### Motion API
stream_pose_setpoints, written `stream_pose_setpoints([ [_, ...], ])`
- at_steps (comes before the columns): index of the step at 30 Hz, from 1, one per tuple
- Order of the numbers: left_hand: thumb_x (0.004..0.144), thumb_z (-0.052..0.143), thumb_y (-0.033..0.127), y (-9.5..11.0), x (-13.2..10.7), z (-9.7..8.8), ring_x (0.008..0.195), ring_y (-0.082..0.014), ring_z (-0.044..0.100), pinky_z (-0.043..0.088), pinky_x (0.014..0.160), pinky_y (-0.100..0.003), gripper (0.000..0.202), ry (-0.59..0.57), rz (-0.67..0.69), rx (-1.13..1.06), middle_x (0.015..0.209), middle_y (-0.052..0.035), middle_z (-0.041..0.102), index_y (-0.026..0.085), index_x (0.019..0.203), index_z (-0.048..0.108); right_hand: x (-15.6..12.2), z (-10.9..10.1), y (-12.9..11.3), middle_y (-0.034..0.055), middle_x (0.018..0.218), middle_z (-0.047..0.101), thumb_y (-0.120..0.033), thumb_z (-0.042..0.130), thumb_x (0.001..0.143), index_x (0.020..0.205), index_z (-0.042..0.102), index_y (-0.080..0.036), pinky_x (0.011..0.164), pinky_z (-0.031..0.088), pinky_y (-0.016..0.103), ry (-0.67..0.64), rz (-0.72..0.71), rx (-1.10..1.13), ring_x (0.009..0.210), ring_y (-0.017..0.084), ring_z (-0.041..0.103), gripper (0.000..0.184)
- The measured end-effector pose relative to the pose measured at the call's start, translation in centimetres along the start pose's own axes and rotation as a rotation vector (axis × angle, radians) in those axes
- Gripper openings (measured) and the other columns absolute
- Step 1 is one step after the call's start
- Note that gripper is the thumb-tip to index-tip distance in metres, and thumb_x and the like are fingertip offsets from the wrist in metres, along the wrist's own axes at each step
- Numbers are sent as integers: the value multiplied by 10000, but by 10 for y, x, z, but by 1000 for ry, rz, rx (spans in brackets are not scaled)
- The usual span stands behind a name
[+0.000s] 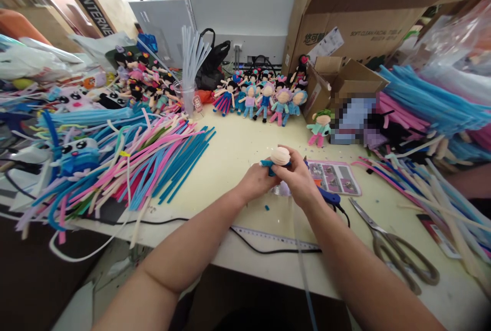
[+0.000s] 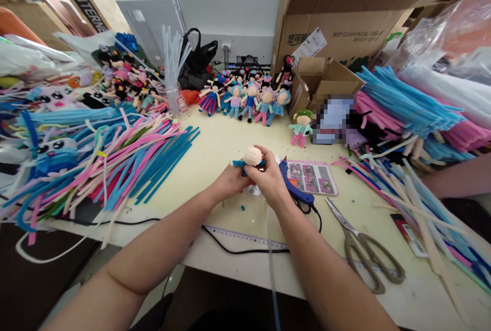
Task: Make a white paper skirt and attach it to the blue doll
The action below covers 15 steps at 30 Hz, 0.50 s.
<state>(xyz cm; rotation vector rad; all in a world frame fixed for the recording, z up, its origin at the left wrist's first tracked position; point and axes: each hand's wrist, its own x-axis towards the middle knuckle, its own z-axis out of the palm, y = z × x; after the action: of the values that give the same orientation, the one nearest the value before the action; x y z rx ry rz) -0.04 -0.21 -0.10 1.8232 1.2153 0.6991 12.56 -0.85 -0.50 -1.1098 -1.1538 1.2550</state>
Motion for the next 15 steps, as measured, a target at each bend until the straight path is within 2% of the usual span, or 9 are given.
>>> stream_pose_setpoints([
  [6, 765, 575, 294, -1, 0, 1, 681, -181, 579, 420, 578, -254, 377, 53, 5, 57, 828, -40, 672, 188, 1122, 627, 2, 2, 6, 40, 1032, 602, -260, 664, 622, 1193, 496, -224, 778, 478, 334, 53, -52, -81, 868, 180, 587, 596],
  [12, 782, 553, 342, -1, 0, 1, 714, -185, 598, 460, 618, -267, 411, 44, 14, 47, 901, -48, 683, 175, 1153, 605, 3, 0, 8, 46, 1058, 596, -298, 629, 656, 1253, 456, -227, 769, 483, 329, -3, -42, -74, 869, 180, 595, 626],
  [15, 785, 554, 348, -2, 0, 2, 786, -208, 615, 479, 670, -284, 401, 55, 5, 73, 933, -58, 687, 177, 1143, 612, 3, 0, 7, 50, 1041, 595, -286, 614, 652, 1240, 465, -220, 757, 483, 329, 30, -54, -92, 857, 183, 593, 609],
])
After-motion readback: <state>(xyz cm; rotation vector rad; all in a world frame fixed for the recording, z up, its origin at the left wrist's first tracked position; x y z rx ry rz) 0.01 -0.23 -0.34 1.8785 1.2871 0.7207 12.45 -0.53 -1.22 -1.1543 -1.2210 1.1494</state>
